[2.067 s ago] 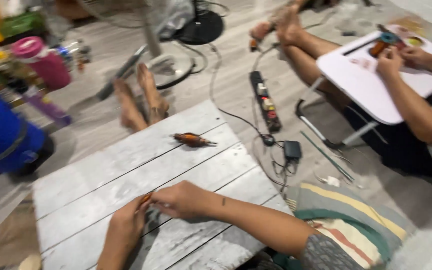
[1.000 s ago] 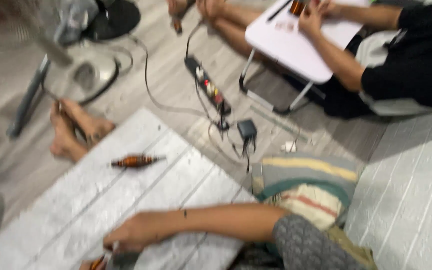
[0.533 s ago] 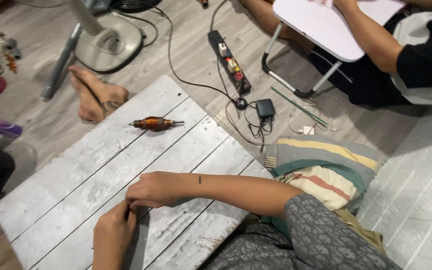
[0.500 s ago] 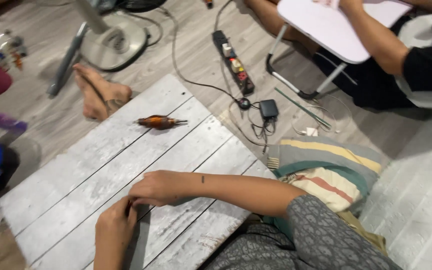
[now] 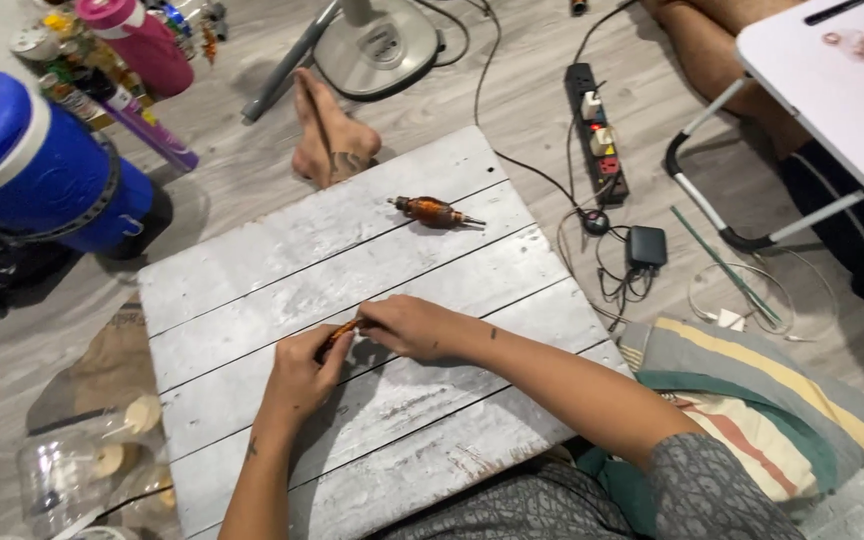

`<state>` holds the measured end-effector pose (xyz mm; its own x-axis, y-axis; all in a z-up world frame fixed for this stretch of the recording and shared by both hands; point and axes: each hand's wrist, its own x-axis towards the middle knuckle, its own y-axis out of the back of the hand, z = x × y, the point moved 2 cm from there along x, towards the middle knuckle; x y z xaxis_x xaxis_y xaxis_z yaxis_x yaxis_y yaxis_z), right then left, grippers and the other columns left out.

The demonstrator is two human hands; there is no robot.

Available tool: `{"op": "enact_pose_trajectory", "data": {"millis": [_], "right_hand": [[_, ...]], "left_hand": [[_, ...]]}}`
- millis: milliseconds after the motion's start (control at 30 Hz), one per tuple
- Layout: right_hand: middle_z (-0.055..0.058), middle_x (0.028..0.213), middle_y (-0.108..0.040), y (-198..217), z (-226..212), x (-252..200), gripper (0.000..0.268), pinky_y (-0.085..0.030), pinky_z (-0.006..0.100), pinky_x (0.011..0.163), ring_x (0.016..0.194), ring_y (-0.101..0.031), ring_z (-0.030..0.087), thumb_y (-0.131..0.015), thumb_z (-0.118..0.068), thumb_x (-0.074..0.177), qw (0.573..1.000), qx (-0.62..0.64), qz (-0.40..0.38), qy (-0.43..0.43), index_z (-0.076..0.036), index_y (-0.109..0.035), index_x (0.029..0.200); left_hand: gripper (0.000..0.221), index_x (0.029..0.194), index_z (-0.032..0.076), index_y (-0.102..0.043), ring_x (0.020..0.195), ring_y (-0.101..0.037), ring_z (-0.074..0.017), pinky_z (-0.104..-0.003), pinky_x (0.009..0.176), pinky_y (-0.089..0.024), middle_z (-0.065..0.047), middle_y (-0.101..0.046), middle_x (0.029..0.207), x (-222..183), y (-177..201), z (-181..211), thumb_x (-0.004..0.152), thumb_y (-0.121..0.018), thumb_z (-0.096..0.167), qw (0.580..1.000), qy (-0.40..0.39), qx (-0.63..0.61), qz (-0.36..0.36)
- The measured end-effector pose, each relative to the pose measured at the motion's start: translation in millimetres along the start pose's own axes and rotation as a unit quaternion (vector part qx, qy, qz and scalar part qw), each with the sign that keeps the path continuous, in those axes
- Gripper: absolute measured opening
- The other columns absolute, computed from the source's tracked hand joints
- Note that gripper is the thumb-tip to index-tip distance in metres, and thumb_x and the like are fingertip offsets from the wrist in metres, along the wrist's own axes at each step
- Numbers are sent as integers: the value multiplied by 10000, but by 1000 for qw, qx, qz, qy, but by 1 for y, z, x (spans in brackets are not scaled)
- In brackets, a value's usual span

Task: Winding copper wire around a motor armature on a wooden surface while sitting on the floor.

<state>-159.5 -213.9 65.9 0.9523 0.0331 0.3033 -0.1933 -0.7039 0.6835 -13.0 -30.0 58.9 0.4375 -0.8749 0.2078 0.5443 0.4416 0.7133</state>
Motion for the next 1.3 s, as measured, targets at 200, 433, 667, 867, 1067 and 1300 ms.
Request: {"op": "enact_pose_trajectory", "data": {"millis": [200,433,667,867,1067,1300], "right_hand": [[76,808,-712,14,-2,2,94,-593,442,806,790,-748,340,-752,-147,1059,993,-100,13,65,-90,-680,1079],[-16,753,-559,20,-19,-3,107,-564,341,734,687,-677,248,-781,-200,1075,970,-179,93,137,-138,-708,1027],[92,858,-706,10,-22,2,53,-602,446,791,837,-750,361,-711,-156,1083,995,-92,24,35,-124,-704,1124],[113,844,-766,2,7,2,18,-590,430,800,826,-774,361,-696,-123,1081,999,18,26,18,-124,-714,1082],[37,853,-658,5,-2,0,78,-585,411,900,851,-732,284,-758,-167,1076,981,-132,70,127,-120,-696,1070],[-4,859,-533,2,-18,-1,94,-545,390,838,815,-672,267,-672,-230,1145,973,-153,96,141,-141,-671,1113]], "left_hand": [[171,964,56,-868,629,-761,-451,-499,606,-587,-258,-818,743,-10,-12,10,985,-803,212,977,-83,-147,-130],[226,1092,3,-855,871,-811,-490,-559,796,-644,-264,-845,903,-6,10,59,1006,-737,176,991,15,41,-125],[270,1142,82,-876,917,-833,-409,-476,834,-637,-191,-868,946,-1,9,3,1048,-749,300,992,106,-62,-31],[276,892,110,-881,594,-677,-186,-367,631,-556,-121,-762,618,1,2,6,1031,-785,328,991,51,-119,-42],[220,866,70,-882,539,-651,-254,-370,592,-530,-166,-755,596,-4,3,31,990,-791,228,982,11,-90,-168],[213,1075,109,-863,813,-847,-331,-387,724,-645,-147,-858,845,2,-1,22,1069,-695,240,992,93,42,-69]]}}
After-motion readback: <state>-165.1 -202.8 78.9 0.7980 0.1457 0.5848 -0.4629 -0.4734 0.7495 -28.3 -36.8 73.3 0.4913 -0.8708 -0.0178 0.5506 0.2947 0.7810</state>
